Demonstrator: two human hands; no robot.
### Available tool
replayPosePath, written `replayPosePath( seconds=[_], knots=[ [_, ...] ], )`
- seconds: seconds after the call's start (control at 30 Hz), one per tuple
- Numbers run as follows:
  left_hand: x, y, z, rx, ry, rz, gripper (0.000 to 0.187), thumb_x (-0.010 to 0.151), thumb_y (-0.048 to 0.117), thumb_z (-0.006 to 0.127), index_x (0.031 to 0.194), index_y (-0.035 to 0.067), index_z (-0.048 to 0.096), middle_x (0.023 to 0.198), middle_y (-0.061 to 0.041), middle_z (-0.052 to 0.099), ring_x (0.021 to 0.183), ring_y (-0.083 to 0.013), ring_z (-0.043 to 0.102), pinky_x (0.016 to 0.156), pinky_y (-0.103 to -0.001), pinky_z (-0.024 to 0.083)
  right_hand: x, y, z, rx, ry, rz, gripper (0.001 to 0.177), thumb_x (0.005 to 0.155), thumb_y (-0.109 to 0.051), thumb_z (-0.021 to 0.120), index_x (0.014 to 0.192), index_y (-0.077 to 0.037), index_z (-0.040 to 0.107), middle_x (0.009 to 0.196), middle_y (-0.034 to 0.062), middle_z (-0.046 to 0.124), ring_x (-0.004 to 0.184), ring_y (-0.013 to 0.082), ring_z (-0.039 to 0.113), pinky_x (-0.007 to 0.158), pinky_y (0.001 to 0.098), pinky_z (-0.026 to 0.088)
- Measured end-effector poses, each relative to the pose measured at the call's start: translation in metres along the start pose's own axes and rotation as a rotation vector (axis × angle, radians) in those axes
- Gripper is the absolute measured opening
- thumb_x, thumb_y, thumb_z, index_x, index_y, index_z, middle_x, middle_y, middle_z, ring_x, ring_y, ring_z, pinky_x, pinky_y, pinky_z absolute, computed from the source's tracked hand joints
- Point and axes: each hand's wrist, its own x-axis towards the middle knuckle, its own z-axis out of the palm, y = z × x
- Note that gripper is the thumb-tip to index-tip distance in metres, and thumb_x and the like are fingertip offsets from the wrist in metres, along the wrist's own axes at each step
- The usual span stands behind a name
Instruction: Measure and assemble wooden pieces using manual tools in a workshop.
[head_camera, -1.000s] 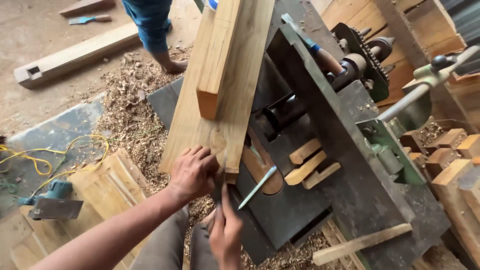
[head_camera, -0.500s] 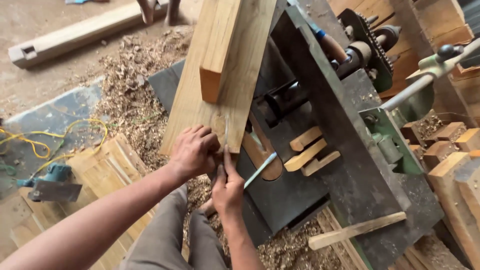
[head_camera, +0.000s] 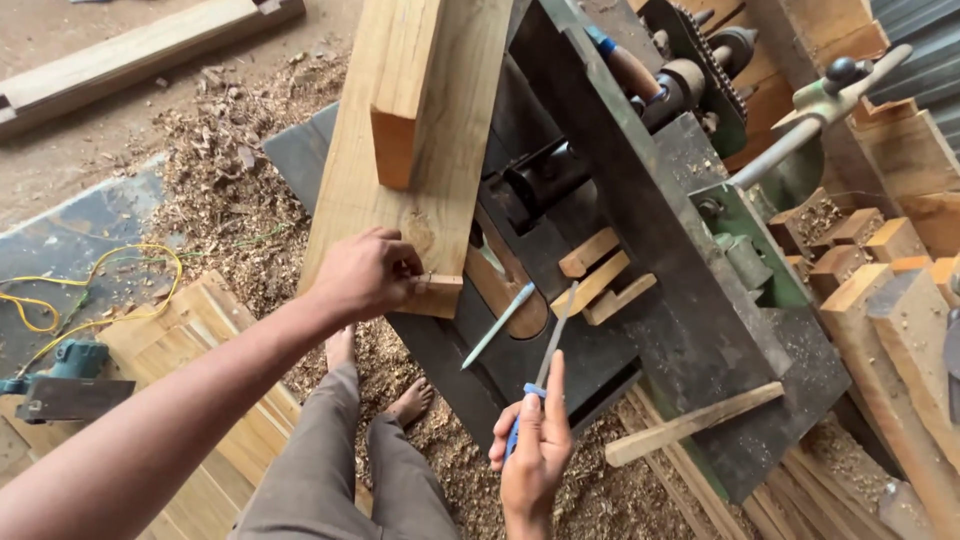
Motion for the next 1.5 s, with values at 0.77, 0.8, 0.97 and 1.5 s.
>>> replayPosePath(
  seconds=[0.77,0.8,0.97,1.5],
  knots=[
    [-0.02,0.0,-0.005,0.196,0.158,0.801,0.045,0.059,0.003,0.075,0.099,0.022,0.081,0.14,-0.007,0.062,0.139,-0.0327,0.047,0.117,-0.048,0.033,-0.005,0.027,0.003,-0.058,-0.164,0.132,0.052,0.103,-0.018,0.045,0.155,-0.021,0.045,0.061,0.0031,0.062,0.04,0.0042,0.048,0.032,0.0197,0.041],
    [-0.031,0.007,-0.009,0.176,0.24,0.728,0.053,0.057,-0.001,0.072,0.106,0.019,0.08,0.143,-0.008,0.06,0.139,-0.0332,0.047,0.117,-0.048,0.035,-0.008,0.026,0.002,-0.061,-0.15,0.147,0.052,0.104,-0.018,0.045,0.155,-0.022,0.044,0.061,0.0028,0.062,0.042,0.0035,0.047,0.033,0.019,0.04],
    [-0.076,0.015,0.031,0.045,0.375,0.207,0.049,0.073,0.022,0.082,0.118,0.005,0.072,0.125,-0.012,0.066,0.115,-0.0296,0.058,0.098,-0.043,0.047,-0.013,0.024,0.01,-0.045,-0.192,0.098,0.053,0.102,-0.02,0.044,0.155,-0.022,0.043,0.063,0.001,0.063,0.043,0.0032,0.05,0.035,0.0192,0.043],
    [-0.012,-0.052,0.031,-0.142,0.325,0.357,0.02,0.083,0.027,0.088,0.091,0.01,0.082,0.084,-0.003,0.07,0.083,-0.0204,0.058,0.074,-0.038,0.043,0.025,0.035,0.063,0.098,-0.457,0.229,0.053,0.105,-0.014,0.046,0.158,-0.016,0.043,0.067,0.0047,0.064,0.042,0.004,0.047,0.036,0.0185,0.039]
  ],
)
